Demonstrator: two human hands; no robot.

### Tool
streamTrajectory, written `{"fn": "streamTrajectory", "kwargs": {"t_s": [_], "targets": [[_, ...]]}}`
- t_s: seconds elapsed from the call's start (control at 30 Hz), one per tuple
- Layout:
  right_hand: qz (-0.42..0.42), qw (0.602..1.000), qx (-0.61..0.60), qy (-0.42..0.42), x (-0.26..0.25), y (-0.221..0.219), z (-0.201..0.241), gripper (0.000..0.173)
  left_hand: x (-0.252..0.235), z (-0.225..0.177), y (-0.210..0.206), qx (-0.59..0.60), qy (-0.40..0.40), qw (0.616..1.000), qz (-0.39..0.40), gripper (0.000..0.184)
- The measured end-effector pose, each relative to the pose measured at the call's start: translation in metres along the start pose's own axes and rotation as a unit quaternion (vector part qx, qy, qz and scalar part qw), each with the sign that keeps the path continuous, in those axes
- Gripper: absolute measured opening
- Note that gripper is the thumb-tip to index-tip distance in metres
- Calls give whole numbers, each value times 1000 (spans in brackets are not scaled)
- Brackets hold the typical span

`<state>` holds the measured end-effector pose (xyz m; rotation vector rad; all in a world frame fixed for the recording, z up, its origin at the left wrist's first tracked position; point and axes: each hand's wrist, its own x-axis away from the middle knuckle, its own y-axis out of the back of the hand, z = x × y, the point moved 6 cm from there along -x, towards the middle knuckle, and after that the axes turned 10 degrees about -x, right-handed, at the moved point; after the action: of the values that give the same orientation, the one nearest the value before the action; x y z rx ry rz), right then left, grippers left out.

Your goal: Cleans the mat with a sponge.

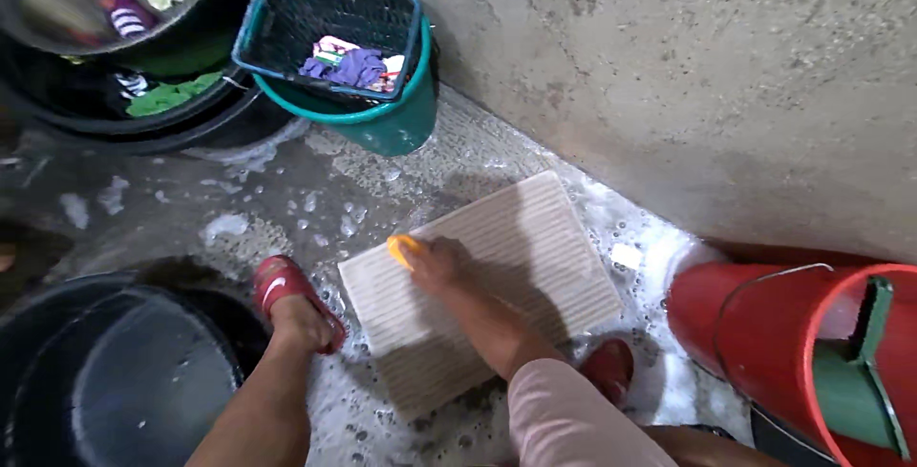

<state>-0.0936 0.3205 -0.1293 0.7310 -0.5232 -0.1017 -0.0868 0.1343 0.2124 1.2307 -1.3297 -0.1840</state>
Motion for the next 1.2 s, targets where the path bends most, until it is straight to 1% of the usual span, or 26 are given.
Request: {"fn": "streamTrajectory", "kwargs": {"t_s": [0.03, 0.07, 0.13, 0.17, 0.2, 0.27, 0.3, 0.33, 0.37, 0.4, 0.43, 0.5, 0.53, 0.57, 0.6, 0.63, 0.7, 0.73, 0.8, 0.87, 0.93, 0.97, 1.03, 1.1, 1.13, 1.2], "targets": [[30, 999, 18, 39, 3, -1, 9, 69, 0, 1, 1, 4, -1, 1000, -2, 32], [37, 998, 25, 48, 6, 14, 4, 63, 0, 1, 4, 9, -3, 1000, -11, 32], [-21, 1000, 17, 1, 12, 66, -38, 51, 5, 5, 12, 25, 3, 999, -27, 31], [-82, 995, 8, -49, 15, 93, -70, 53, 7, 8, 17, 38, 3, 998, -45, 30], [-147, 981, 11, -126, 19, 115, -105, 59, 11, 13, 21, 48, 0, 997, -61, 28], [-247, 927, -3, -283, 30, 140, -163, 77, 22, 27, 22, 82, -9, 992, -91, 25], [-286, 897, -17, -338, 32, 141, -170, 81, 28, 34, 23, 91, -21, 989, -116, 24], [-302, 880, -31, -366, 29, 134, -158, 83, 38, 42, 22, 94, -43, 983, -152, 21], [-304, 878, -44, -366, 21, 116, -132, 84, 54, 49, 19, 96, -74, 971, -204, 21], [-292, 893, -49, -338, 10, 89, -96, 85, 71, 54, 20, 87, -98, 961, -243, 20], [-267, 919, -48, -287, 0, 55, -52, 86, 86, 61, 16, 88, -110, 957, -255, 22], [-164, 969, -23, -184, -11, -27, 45, 82, 103, 77, 0, 103, -107, 958, -247, 24], [-106, 984, -13, -145, -15, -71, 82, 79, 109, 85, -10, 112, -107, 958, -240, 27], [-47, 992, -6, -113, -18, -105, 112, 75, 117, 96, -23, 118, -109, 957, -242, 30], [7, 997, 5, -83, -20, -123, 133, 73, 128, 110, -43, 130, -117, 953, -247, 34], [54, 997, 25, -49, -22, -126, 144, 73, 142, 129, -73, 144, -137, 946, -257, 39], [113, 991, 77, 18, -35, -107, 142, 76, 169, 170, -138, 141, -197, 927, -287, 44], [108, 988, 98, 43, -44, -92, 134, 78, 175, 179, -153, 137, -218, 918, -302, 45], [76, 991, 110, 29, -57, -69, 115, 80, 179, 182, -159, 121, -228, 912, -319, 46], [45, 995, 94, -4, -51, -66, 108, 84, 180, 180, -157, 115, -225, 908, -333, 48], [36, 993, 114, 16, -14, -92, 101, 85, 181, 177, -155, 107, -226, 904, -347, 52], [56, 990, 119, 40, 22, -113, 93, 81, 182, 175, -154, 104, -226, 903, -351, 53], [174, 971, 126, 104, 105, -155, 75, 64, 180, 175, -150, 95, -226, 903, -353, 53], [314, 930, 117, 152, 185, -191, 57, 47, 178, 173, -148, 95, -235, 903, -346, 54], [361, 910, 109, 173, 210, -200, 51, 46, 176, 172, -147, 93, -240, 904, -341, 55], [402, 873, 125, 246, 219, -200, 53, 52, 173, 167, -144, 88, -247, 906, -333, 56]]}}
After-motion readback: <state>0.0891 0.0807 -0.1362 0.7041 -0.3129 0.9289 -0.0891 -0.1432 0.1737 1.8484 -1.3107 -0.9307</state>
